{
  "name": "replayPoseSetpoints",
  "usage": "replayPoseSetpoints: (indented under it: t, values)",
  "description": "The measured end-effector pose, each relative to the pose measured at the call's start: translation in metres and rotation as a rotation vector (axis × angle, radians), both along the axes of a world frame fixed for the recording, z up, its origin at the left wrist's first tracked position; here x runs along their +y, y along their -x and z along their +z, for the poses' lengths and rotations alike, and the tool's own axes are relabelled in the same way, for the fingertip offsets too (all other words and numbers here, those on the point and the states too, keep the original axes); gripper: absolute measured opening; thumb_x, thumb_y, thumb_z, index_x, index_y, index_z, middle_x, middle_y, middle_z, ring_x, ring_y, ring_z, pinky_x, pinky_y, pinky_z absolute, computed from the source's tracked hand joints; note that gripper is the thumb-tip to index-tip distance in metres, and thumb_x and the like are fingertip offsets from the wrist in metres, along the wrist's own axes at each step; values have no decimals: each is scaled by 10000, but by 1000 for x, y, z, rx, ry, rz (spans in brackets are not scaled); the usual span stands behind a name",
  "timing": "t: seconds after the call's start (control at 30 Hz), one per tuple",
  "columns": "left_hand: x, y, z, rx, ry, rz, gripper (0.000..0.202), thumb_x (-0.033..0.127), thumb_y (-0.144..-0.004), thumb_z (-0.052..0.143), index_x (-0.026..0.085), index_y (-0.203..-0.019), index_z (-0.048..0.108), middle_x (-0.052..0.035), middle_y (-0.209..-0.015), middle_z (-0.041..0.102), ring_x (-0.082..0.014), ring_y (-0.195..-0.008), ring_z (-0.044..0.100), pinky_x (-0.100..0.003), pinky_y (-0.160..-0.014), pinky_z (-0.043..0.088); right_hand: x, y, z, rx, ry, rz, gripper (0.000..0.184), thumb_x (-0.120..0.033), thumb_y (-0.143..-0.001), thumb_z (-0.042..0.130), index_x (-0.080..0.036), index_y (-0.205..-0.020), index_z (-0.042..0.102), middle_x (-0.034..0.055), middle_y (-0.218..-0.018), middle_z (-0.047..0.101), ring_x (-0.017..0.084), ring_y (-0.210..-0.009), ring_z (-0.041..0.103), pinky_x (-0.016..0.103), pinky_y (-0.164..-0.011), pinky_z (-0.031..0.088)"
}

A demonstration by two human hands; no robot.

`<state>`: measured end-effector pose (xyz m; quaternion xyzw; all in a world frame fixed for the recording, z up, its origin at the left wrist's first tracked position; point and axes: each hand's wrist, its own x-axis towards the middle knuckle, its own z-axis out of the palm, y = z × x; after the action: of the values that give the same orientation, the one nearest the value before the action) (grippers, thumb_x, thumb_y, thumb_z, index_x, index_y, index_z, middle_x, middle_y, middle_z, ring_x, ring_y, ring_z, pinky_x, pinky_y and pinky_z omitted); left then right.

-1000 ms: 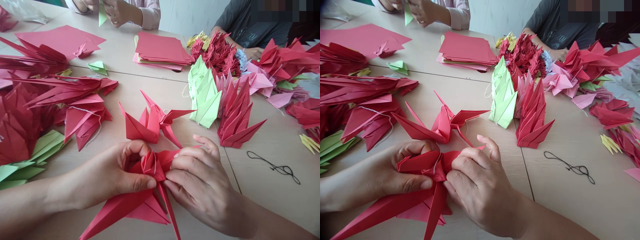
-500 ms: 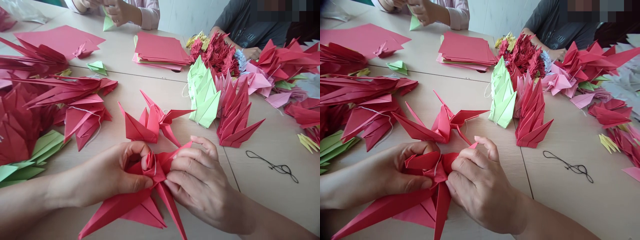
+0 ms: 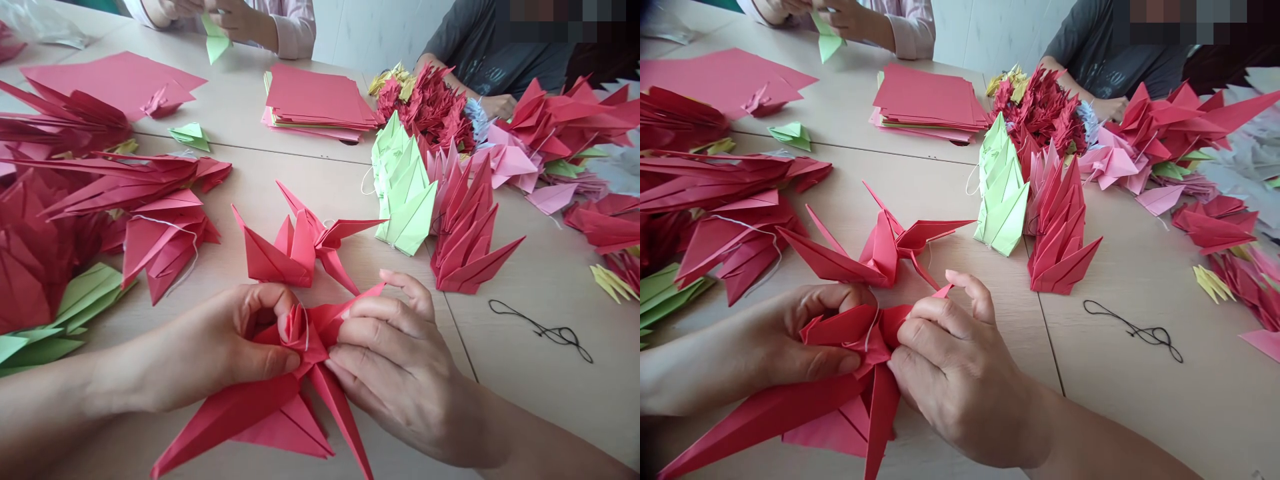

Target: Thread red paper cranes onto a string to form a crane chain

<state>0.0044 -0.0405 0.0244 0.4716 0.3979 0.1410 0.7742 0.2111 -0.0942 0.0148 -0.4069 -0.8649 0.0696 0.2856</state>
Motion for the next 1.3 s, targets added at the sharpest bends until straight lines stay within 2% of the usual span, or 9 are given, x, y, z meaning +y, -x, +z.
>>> replayPoseSetpoints:
  t: [0.17,0.27,0.43,0.63,0.8,0.97,1.07,1.17,1.3]
  values:
    - [2,3,6,41,21,-10,64,146,-805,597,206,-786,604,65,-782,679,-99,-747,642,-160,-669,492,4,-3,0,33,-16,-37,157,-130,-875,594,-213,-756,653,-41,-787,682,131,-883,585,449,-1098,236]
    - [7,7,9,36,-25,-58,46,177,-810,599,189,-804,643,38,-826,713,-139,-801,665,-198,-711,509,5,-4,1,74,-38,-53,142,-125,-871,588,-194,-757,639,-23,-795,671,143,-889,582,461,-1085,260]
    - [13,10,7,112,-139,-58,120,144,-789,607,156,-788,726,14,-777,730,-128,-723,645,-183,-664,497,6,-6,0,71,-52,-54,137,-141,-882,572,-199,-772,629,-23,-782,665,149,-859,587,471,-1074,278]
    - [12,10,7,14,-203,18,156,118,-755,631,185,-644,719,35,-678,703,-98,-616,597,-156,-590,469,6,-7,0,55,-89,-45,153,-89,-867,568,-196,-772,622,-22,-792,677,148,-870,592,483,-1083,264]
    - [10,12,7,26,-193,18,166,115,-758,620,176,-632,710,38,-660,688,-86,-597,573,-148,-582,453,7,-6,-1,44,-102,-38,159,-110,-877,560,-201,-762,622,-28,-791,680,146,-857,587,481,-1083,273]
    - [8,10,1,29,-115,64,65,203,-784,658,183,-746,707,9,-802,728,-150,-758,649,-226,-708,512,10,-11,3,108,-78,-93,101,-141,-868,600,-198,-792,635,-7,-775,660,166,-853,608,503,-1057,320]
    - [3,7,-1,101,-102,206,168,347,-764,704,184,-756,667,21,-744,686,-128,-683,618,-196,-628,494,9,-17,12,186,-165,-107,57,-158,-872,597,-188,-836,630,11,-758,618,166,-811,610,473,-990,402]
    - [-5,5,0,165,-70,321,252,418,-755,707,181,-745,623,28,-719,660,-114,-629,587,-178,-562,474,4,-17,17,183,-247,-46,65,-150,-873,589,-165,-823,626,-5,-671,585,129,-654,575,387,-832,490]
    - [-14,2,-1,45,-34,318,216,422,-775,699,221,-753,621,54,-600,610,-95,-479,540,-182,-461,458,0,-5,10,118,-176,-99,72,-133,-876,588,-148,-854,656,-7,-628,625,121,-581,572,308,-643,466]
